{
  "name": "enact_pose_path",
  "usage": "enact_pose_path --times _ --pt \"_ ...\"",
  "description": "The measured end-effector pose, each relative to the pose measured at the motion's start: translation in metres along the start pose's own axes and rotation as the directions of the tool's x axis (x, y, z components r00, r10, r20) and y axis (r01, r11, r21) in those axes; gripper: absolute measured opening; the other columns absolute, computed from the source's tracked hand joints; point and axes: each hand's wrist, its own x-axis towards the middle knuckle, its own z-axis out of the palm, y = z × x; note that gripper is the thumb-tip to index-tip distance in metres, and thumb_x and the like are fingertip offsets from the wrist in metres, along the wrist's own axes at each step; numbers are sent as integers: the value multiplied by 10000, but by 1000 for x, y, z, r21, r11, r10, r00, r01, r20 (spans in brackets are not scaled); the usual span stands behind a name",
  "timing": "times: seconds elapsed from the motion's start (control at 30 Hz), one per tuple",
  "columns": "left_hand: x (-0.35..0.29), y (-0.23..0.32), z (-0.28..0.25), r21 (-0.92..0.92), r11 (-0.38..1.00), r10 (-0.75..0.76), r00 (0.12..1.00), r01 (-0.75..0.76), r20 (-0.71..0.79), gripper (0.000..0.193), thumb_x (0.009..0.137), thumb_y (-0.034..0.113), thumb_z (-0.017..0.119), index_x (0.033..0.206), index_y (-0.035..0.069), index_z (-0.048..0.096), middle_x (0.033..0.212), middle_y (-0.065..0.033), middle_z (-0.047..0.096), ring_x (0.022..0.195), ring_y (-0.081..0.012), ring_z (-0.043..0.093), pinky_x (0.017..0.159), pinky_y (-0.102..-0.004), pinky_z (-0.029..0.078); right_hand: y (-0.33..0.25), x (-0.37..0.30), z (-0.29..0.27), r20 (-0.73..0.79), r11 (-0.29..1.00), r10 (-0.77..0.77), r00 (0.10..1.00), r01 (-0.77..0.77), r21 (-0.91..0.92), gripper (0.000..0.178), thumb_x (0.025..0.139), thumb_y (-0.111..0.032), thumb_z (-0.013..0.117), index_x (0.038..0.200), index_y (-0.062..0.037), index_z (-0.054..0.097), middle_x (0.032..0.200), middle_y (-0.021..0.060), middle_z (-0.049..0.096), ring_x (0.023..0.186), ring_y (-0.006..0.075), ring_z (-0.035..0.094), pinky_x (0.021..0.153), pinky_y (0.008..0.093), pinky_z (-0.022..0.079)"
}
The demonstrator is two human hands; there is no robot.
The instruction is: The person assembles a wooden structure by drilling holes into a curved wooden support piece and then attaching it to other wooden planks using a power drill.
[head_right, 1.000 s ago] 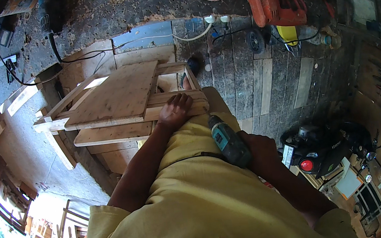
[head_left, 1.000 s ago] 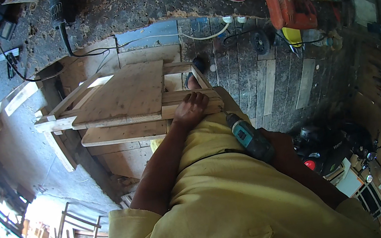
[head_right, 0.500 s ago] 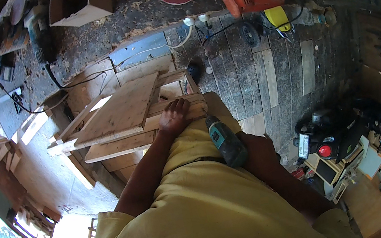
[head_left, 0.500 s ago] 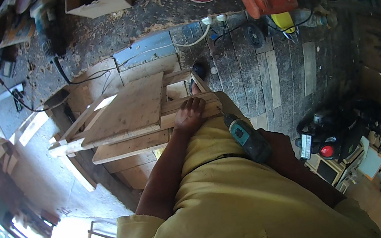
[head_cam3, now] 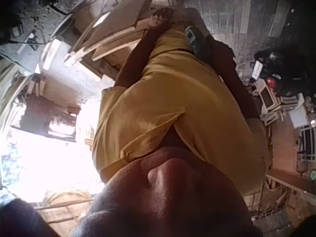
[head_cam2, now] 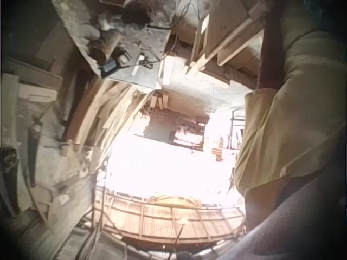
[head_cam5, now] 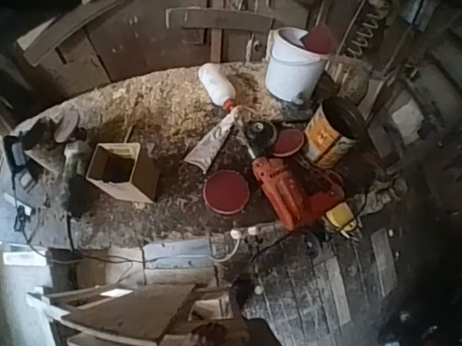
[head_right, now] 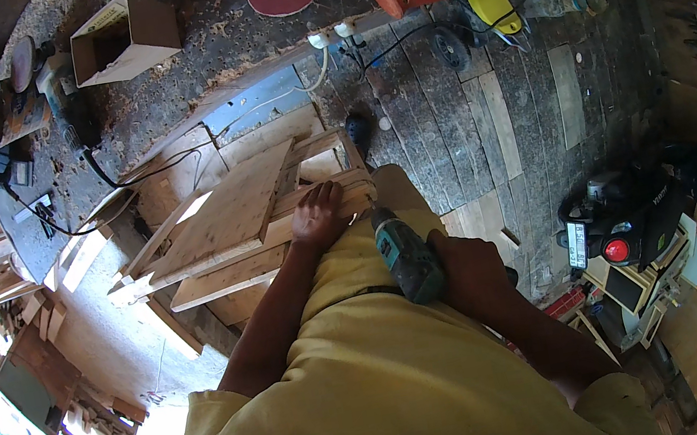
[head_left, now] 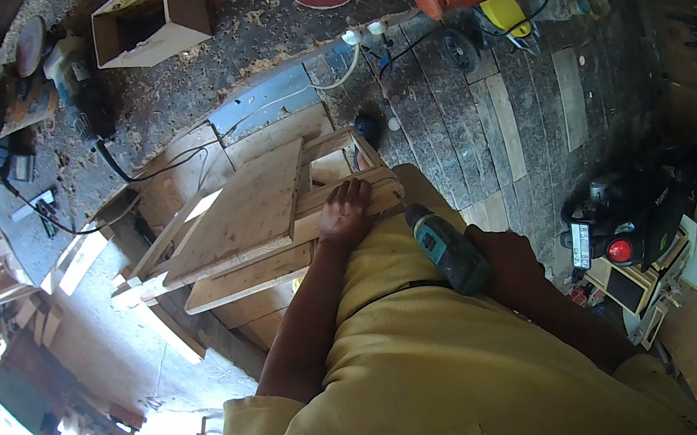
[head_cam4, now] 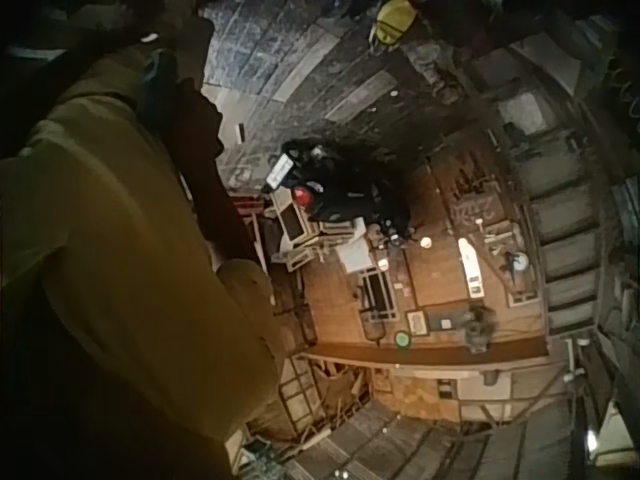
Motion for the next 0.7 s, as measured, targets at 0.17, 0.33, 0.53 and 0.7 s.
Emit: enact_pose_path --times 0.17,0.33,0.53,0.7 --pt "-2 -4 11 -1 999 43 995 -43 -91 556 740 341 769 1147 58 516 1147 -140 595 1148 -330 582 951 -447 490 -1 -2 0 -7 1000 -2 1000 2 5 364 755 -345 715 925 -69 550 765 168 673 750 358 691 660 470 521" --pt "-3 -4 7 18 999 46 991 -45 -122 545 728 336 771 1124 62 517 1098 -129 606 1112 -321 597 931 -445 499 -4 -2 -2 -20 1000 -5 1000 5 7 385 747 -365 723 924 -65 557 759 176 674 742 362 690 662 471 521" --pt "-1 1 0 9 999 50 988 -49 -145 496 712 326 777 1053 70 524 1019 -123 608 1035 -315 620 869 -438 524 0 -1 0 -3 1000 8 1000 -8 -10 479 718 -454 738 944 -66 573 782 179 687 760 366 697 681 478 525" --pt "-1 5 -5 7 1000 30 989 -29 -147 469 705 325 783 1019 78 538 1018 -108 609 1025 -306 625 850 -429 532 3 -2 1 -14 1000 27 1000 -27 -3 590 657 -519 785 985 -67 593 808 188 693 788 368 701 715 481 535"
